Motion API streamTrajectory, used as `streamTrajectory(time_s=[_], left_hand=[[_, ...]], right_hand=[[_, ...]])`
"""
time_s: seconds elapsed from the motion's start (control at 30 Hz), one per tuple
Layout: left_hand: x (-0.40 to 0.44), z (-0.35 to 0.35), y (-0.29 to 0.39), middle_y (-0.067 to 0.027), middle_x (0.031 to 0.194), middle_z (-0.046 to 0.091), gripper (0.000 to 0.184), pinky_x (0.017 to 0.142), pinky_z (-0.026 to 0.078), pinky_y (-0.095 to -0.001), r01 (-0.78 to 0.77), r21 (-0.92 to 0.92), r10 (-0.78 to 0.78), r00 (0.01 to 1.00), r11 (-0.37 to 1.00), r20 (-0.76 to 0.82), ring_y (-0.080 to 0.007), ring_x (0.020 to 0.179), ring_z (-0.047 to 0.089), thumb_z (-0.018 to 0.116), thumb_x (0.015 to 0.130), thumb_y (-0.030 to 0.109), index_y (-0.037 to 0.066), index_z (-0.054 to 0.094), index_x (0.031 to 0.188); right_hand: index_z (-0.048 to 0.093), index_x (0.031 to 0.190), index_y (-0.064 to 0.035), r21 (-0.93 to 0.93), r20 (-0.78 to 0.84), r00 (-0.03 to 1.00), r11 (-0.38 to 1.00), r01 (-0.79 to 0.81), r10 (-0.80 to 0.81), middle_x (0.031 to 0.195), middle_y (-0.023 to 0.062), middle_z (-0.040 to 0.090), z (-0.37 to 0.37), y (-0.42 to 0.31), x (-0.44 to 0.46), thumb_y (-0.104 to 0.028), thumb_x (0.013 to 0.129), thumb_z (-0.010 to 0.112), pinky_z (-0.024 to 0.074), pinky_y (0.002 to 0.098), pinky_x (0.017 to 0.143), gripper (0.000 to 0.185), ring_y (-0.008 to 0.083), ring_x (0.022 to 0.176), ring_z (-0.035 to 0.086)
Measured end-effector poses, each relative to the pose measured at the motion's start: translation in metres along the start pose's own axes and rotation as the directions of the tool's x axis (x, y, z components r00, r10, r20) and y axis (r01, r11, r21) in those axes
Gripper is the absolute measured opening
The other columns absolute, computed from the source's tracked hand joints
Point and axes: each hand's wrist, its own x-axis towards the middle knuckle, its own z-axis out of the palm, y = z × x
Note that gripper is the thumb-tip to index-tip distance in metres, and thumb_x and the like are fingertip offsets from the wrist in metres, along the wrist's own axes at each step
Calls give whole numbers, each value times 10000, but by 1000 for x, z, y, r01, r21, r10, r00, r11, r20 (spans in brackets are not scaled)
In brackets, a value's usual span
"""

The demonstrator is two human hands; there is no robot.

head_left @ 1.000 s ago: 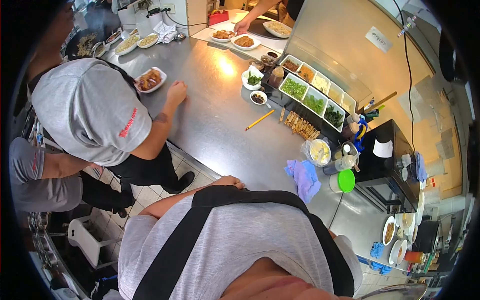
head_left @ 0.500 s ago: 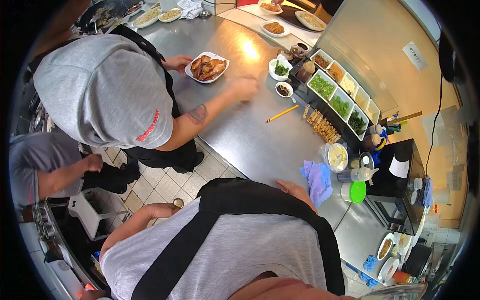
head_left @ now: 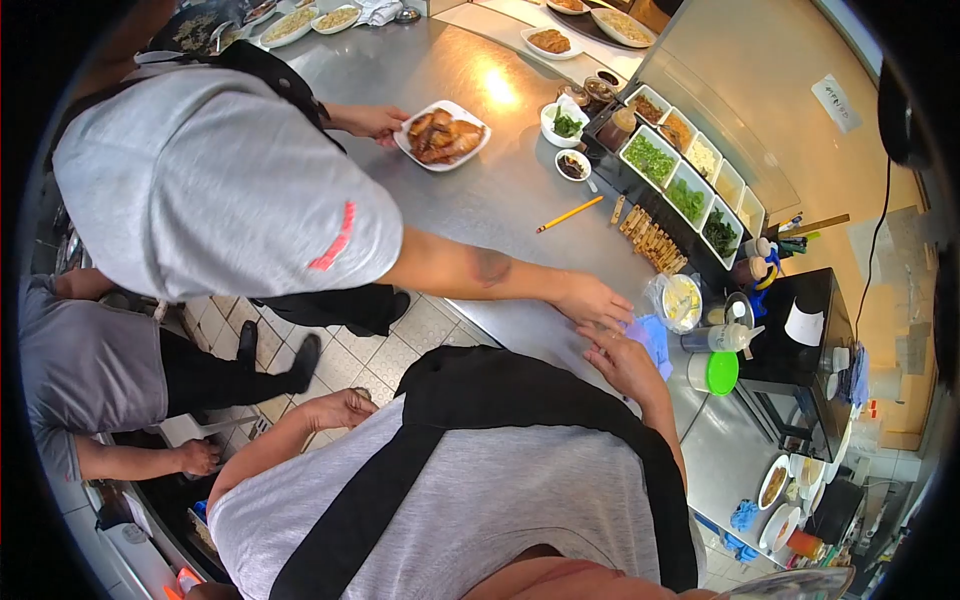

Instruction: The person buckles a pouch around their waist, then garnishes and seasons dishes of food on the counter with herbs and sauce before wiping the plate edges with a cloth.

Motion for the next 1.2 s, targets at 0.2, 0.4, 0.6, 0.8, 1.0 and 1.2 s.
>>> streamTrajectory(time_s=[0.2,0.4,0.6,0.8,1.0,1.2], left_hand=[[-2,-22,-77,14,1016,675,276,833,464,-278,176,128,-194,970,976,144,-105,895,590,596,874,215,92,680,1105],[-35,-40,-103,11,1027,671,270,854,455,-284,341,341,-414,895,876,167,-117,931,583,578,872,221,99,685,1087],[-71,-78,-137,8,1039,668,267,876,447,-290,359,762,-580,814,538,27,-129,968,577,561,870,226,107,691,1070],[3,-21,-165,5,1050,665,267,897,438,-297,-73,986,-332,936,151,120,-140,1005,570,543,868,232,114,696,1052],[-8,-49,-210,2,1062,662,270,918,429,-303,-174,941,-398,916,-292,46,-152,1042,563,526,866,238,121,702,1034],[-47,-120,-266,3,1080,647,284,957,412,-325,231,913,-223,922,-337,-316,-182,1113,522,491,856,256,138,704,1002]], right_hand=[[591,1184,-96,47,53,999,999,-10,7,1017,170,643,8,-6,2,-220,874,593,490,409,774,334,336,889,624],[589,1178,-86,102,0,1000,994,31,-31,1041,168,637,35,14,-1,-205,872,586,483,410,803,328,343,938,608],[592,1170,-81,111,4,996,990,86,-87,1070,170,633,66,46,2,-190,853,593,472,398,848,335,344,974,596],[622,1120,-58,323,-73,996,946,-32,59,975,174,656,60,51,31,-175,859,598,492,366,785,287,307,883,631],[624,1114,-52,415,-125,980,905,-91,156,889,156,660,72,67,57,-164,867,601,495,341,733,272,260,795,632],[636,1085,-43,569,-75,943,791,-225,323,905,143,666,67,59,43,-129,865,591,490,300,713,241,211,782,626]])
